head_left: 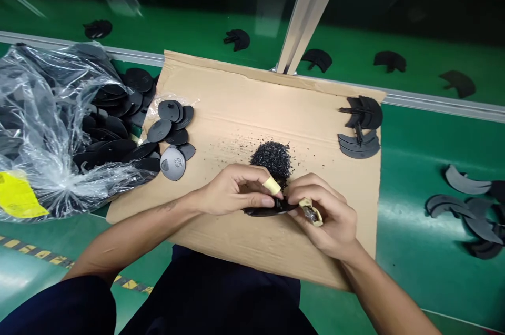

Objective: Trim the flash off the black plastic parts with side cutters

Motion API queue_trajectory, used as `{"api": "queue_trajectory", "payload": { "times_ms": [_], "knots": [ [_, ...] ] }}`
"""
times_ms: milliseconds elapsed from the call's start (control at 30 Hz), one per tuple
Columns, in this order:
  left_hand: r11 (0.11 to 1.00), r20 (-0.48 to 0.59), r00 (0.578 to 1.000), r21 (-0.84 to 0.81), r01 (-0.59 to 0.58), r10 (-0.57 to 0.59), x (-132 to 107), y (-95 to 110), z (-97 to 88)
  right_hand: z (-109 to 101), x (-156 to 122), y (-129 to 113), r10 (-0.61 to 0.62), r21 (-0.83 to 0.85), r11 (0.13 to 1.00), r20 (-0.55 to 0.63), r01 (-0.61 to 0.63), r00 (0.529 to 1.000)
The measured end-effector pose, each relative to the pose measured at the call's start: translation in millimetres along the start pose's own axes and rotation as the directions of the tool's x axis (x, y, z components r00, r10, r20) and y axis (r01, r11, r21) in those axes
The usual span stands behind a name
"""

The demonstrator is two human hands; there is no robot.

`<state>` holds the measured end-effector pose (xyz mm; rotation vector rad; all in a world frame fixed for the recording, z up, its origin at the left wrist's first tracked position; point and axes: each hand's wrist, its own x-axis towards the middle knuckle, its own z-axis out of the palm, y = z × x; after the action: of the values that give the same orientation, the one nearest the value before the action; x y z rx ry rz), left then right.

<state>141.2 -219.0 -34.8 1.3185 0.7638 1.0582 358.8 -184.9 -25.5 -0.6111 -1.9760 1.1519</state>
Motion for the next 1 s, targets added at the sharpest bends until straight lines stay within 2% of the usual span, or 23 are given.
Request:
{"api": "queue_trajectory", "payload": {
  "times_ms": [100,300,400,533,700,833,900,1000],
  "knots": [
    [0.999,0.017,1.0,0.04,-0.015,0.014,0,-1,0.9,0,0,-1,0.017,0.036,0.999,0.018,-0.018,1.0],
    [0.972,0.12,0.986,0.191,-0.134,0.113,-1,3,-0.8,0,1,-1,0.0,0.08,0.997,0.075,-0.006,0.997],
    [0.972,0.134,0.985,0.189,-0.137,0.112,-2,3,0.1,2,0,-1,-0.066,0.002,0.998,0.046,0.066,0.997],
    [0.979,0.091,0.988,0.147,-0.138,0.126,-2,2,3.3,6,-5,0,-0.145,-0.122,0.982,-0.015,0.142,0.989],
    [0.992,0.017,0.996,0.093,-0.087,0.086,-1,-1,6.8,9,-9,4,-0.174,-0.281,0.951,-0.138,0.13,0.975],
    [0.922,-0.091,0.976,0.353,-0.156,0.2,-2,-5,7.8,1,-3,4,-0.142,-0.242,0.964,-0.101,0.114,0.985],
    [0.863,-0.099,0.954,0.462,-0.206,0.281,-2,-6,5.9,-6,1,3,-0.118,-0.232,0.967,-0.048,0.104,0.992],
    [0.816,-0.084,0.929,0.512,-0.27,0.36,-1,-6,1.7,-17,5,5,-0.085,-0.347,0.934,0.01,0.083,0.996]
  ]
}}
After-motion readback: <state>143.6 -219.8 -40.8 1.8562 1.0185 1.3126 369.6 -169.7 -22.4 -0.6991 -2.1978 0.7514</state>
